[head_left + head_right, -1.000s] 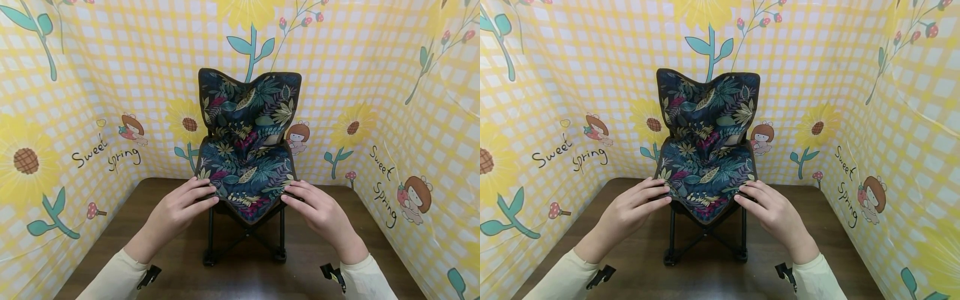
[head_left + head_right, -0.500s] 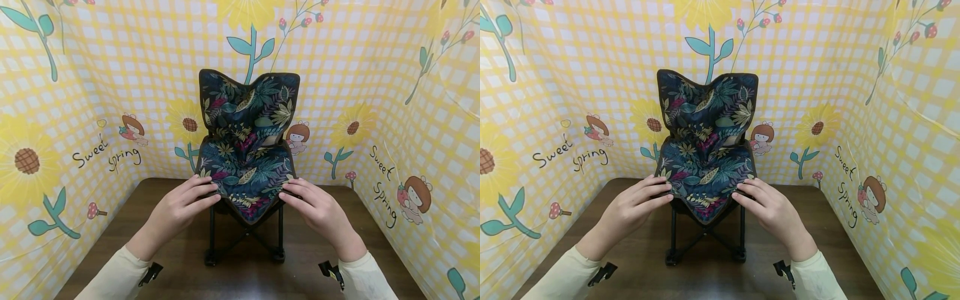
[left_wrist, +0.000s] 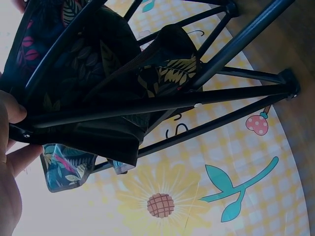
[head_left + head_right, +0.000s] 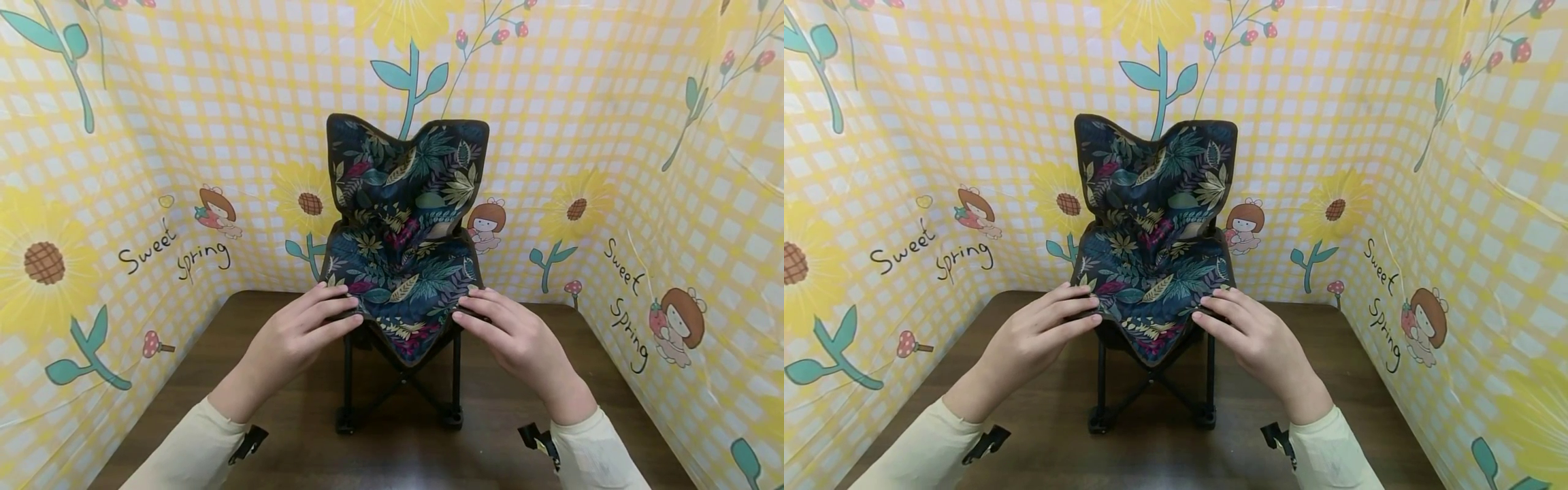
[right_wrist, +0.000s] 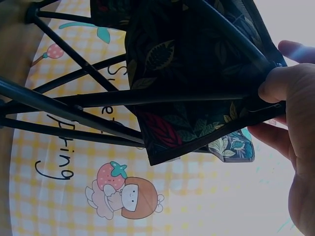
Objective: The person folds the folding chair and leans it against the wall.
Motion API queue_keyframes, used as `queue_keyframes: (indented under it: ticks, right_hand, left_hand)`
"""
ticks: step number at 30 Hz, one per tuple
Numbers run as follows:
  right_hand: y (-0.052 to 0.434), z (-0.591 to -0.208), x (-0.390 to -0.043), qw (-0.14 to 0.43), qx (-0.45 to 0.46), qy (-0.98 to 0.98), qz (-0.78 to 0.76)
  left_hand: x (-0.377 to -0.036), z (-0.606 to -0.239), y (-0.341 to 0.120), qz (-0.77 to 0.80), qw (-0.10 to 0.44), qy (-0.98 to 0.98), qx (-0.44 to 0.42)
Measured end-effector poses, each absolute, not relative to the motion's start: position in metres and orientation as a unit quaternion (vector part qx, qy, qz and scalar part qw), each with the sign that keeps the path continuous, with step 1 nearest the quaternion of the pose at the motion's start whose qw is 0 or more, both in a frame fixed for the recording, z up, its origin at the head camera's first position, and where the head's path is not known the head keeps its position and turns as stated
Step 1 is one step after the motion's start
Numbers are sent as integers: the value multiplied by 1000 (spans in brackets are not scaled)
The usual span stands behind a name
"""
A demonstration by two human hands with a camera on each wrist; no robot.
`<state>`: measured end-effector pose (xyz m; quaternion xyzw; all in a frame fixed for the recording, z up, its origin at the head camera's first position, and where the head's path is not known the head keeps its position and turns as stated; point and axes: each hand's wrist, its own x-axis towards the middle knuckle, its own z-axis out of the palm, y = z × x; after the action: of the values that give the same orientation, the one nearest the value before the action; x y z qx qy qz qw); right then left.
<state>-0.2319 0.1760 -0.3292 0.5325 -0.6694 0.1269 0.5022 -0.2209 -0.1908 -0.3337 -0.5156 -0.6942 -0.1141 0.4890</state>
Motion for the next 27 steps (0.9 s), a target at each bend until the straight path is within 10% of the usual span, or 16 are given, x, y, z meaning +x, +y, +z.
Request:
queue_keyframes:
  ticks: [27]
  right_hand:
    - [170,-322,-236,501,535,-670,122]
  left_hand:
    - [-225,-324,-184,-108,484,-700,-514]
